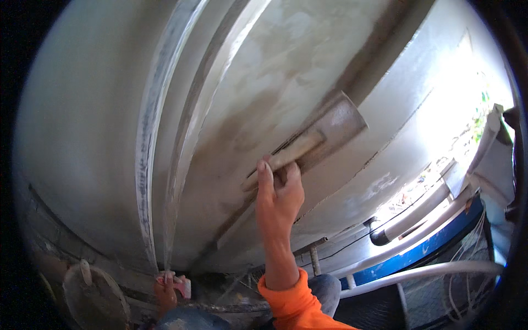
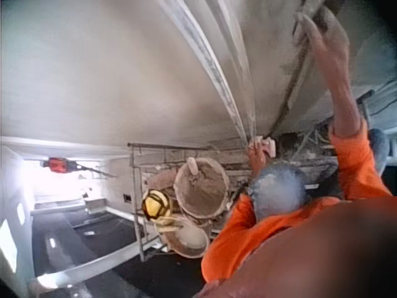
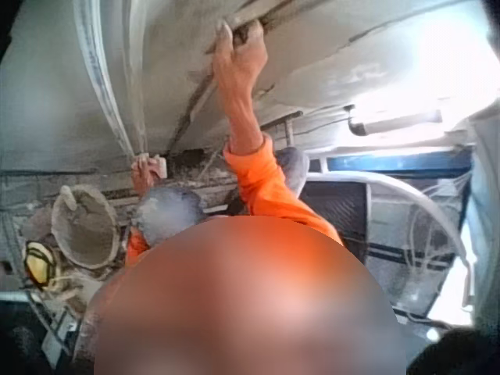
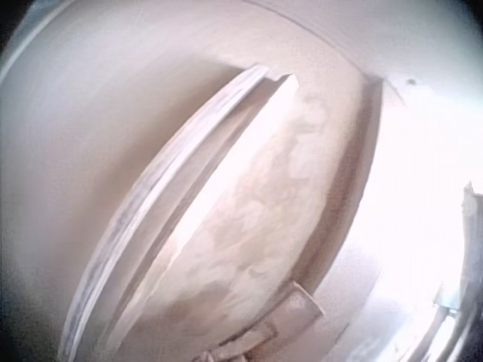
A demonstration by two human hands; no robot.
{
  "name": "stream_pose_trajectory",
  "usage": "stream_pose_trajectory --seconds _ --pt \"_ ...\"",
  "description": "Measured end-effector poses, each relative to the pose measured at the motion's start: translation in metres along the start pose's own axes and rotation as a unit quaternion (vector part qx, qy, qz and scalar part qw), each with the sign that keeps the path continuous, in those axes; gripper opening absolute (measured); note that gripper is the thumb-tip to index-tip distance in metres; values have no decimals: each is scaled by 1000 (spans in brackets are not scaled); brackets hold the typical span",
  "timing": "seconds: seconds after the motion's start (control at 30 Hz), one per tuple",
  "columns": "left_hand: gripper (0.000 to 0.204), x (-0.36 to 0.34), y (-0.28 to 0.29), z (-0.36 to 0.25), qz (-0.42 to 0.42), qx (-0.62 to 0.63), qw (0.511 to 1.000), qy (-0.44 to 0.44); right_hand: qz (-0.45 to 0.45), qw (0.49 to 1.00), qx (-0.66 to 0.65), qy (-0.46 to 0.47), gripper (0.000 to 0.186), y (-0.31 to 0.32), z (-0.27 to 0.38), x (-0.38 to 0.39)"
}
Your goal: The person applies plaster to a ceiling using a trowel and a brush. They smooth the plaster along seams and edges, occasionally cleaning the trowel with the brush.
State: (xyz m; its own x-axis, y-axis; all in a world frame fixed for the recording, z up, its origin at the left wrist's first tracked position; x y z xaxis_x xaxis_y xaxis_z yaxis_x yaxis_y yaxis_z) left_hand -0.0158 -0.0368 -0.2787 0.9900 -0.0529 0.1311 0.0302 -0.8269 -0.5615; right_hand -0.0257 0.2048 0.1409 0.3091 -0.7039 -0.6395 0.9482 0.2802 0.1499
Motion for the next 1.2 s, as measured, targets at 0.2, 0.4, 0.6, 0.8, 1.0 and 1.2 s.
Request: stream_pose_trajectory --seconds 0.2,0.4,0.6,0.8,1.0,1.2 --pt "26 -6 9 2 7 -17 999 40 -163 973 153 56 29 -3 23 -67" --pt "19 -7 10 -18 5 -98 995 21 -177 973 146 29 27 3 37 -93" --pt "21 -6 31 -8 -52 -77 994 60 -171 970 174 -8 30 10 34 -100" --pt "26 -17 43 -6 35 -112 993 10 -156 968 190 -49 34 13 29 -99" --pt "31 -9 47 -13 30 -159 987 -4 -142 966 198 -84 34 10 11 -85" --pt "25 -12 73 -2 72 -87 993 -27 -142 964 198 -105 34 1 -26 -56"
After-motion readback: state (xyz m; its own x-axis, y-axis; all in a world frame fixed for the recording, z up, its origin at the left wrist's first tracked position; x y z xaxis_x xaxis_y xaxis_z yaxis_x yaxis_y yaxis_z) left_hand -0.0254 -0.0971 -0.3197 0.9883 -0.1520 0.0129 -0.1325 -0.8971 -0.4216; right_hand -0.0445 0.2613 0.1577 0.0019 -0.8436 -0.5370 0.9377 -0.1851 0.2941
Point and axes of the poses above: each hand's wrist, its own x-axis away from the middle knuckle, its own y-axis out of the back of the hand, z = x × y, the point moved 4 cm from there along -x, towards the middle knuckle, and after that the axes turned 8 degrees about -z, right-handed, at the moved point
